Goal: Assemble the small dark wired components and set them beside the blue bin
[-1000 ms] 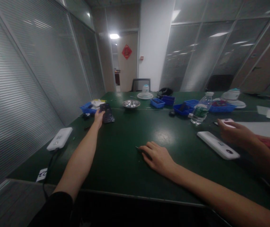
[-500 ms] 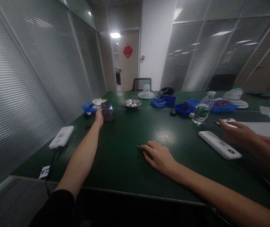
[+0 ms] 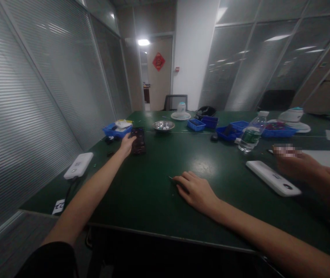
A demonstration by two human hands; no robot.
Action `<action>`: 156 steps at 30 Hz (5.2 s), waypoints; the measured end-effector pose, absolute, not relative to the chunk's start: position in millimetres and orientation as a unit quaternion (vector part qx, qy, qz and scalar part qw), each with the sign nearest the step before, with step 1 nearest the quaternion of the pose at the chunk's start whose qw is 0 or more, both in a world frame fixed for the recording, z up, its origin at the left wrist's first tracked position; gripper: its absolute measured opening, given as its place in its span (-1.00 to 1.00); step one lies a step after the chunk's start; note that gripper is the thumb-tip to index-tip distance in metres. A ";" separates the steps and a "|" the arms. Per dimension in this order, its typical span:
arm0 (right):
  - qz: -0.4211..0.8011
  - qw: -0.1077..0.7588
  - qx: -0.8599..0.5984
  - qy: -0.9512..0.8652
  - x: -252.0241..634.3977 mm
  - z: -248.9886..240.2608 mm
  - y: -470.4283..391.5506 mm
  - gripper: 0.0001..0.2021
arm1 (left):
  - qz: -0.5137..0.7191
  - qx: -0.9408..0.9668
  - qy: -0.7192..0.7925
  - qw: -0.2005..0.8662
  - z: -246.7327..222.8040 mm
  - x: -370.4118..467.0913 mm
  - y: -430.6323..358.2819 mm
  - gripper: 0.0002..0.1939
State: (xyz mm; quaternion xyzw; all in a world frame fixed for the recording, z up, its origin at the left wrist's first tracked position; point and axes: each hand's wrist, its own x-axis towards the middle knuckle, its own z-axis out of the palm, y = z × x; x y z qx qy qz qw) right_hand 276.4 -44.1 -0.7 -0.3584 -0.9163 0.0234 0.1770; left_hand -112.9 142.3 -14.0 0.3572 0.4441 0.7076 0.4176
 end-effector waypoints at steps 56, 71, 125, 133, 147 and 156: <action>-0.026 0.166 -0.428 -0.888 274.3 14.5 -36.9 -0.63 | 0.660 0.557 0.356 0.357 -11.8 -64.9 1.0 -0.20; 0.439 0.399 -0.307 -0.744 150.5 9.4 4.5 -0.23 | 0.659 0.561 0.344 0.363 -9.5 -67.5 -0.4 -0.10; 0.612 0.406 -0.272 -0.622 126.3 -11.8 17.4 -0.36 | 0.616 0.657 0.299 0.316 -22.5 -79.9 12.9 -0.03; 0.587 0.417 -0.282 -0.634 127.0 -13.5 19.3 -0.47 | 0.601 0.674 0.306 0.302 -20.9 -76.5 10.5 0.00; 0.566 0.410 -0.293 -0.652 127.6 -11.8 18.6 -0.56 | 0.603 0.672 0.273 0.331 -23.3 -79.2 12.1 0.02; 0.580 0.405 -0.296 -0.642 129.4 -8.3 15.4 -0.48 | 0.605 0.667 0.281 0.332 -22.4 -79.2 10.8 0.00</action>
